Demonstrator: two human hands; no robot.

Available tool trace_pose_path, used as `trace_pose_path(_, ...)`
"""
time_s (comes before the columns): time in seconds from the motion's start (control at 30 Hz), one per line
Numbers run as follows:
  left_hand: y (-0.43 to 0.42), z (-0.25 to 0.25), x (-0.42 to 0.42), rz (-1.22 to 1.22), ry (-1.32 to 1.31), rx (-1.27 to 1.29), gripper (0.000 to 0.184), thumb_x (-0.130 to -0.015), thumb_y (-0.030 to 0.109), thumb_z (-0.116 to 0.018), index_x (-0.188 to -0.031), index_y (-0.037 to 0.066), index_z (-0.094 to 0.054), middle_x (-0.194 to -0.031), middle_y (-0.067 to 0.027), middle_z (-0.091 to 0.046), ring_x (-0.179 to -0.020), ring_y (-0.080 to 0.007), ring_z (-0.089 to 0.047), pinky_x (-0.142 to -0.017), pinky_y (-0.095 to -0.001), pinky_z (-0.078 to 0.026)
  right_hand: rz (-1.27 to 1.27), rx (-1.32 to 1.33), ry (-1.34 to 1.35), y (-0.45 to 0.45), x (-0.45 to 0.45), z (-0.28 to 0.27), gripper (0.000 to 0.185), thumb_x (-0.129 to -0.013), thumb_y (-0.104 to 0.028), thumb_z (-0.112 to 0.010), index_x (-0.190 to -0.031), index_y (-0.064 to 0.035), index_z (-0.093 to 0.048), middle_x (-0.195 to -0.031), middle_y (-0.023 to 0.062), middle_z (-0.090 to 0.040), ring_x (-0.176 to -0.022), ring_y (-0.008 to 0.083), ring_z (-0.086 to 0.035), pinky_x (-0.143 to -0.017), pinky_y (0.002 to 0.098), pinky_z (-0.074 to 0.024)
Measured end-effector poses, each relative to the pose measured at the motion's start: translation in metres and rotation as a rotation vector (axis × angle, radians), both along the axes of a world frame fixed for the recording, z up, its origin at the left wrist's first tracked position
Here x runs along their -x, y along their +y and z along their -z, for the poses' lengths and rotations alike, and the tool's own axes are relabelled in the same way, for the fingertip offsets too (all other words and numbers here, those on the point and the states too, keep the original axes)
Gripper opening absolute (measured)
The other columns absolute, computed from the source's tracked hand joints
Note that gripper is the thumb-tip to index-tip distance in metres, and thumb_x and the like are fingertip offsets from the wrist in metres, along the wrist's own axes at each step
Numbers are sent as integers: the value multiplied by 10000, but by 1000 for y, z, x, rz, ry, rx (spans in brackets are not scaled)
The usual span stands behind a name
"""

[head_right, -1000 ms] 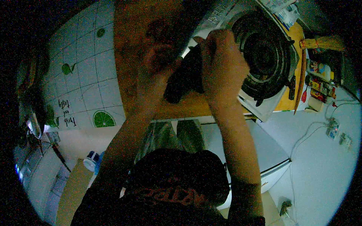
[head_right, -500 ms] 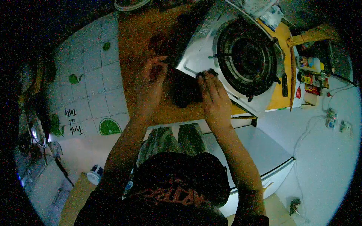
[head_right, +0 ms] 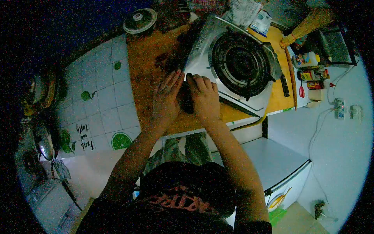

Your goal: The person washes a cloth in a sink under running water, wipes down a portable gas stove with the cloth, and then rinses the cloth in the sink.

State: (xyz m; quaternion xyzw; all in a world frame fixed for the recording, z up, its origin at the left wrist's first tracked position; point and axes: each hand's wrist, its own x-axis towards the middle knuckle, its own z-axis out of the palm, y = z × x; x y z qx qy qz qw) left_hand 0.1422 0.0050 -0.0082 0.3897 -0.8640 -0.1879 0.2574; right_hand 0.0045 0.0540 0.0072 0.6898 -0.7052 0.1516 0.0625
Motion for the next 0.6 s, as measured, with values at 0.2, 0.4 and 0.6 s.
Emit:
trace_pose_path(0.2, -2, 5, -2, 0, -48, 67, 544, -729, -10, -513, -1265, 74, -473, -1330, -68, -458, -1228, -208, -426, -990, -394, -325, -117, -24, -53, -7, 11, -3, 376, -740, -89, -500, -1107, -68, -578, -1056, 65, -543, -952, 246, -510, -794, 364, -418)
trace_pose_path(0.4, -2, 4, -3, 25, -16, 57, 573, -706, -34, -513, -1267, 73, -470, -1328, -79, -459, -1231, -204, -425, -1003, -394, -313, -148, 18, -48, -7, 17, -4, 388, -721, -64, -512, -1101, -62, -587, -1046, 81, -551, -948, 263, -513, -801, 373, -429)
trace_pose_path(0.6, 0, 4, -4, 32, -63, 60, 621, -693, -25, -538, -1295, 90, -438, -1351, -69, -433, -1253, -197, -399, -1012, -394, -307, -128, -67, -20, 12, 23, -10, 443, -749, -53, -486, -1189, -60, -529, -1102, 97, -520, -982, 268, -500, -811, 376, -427)
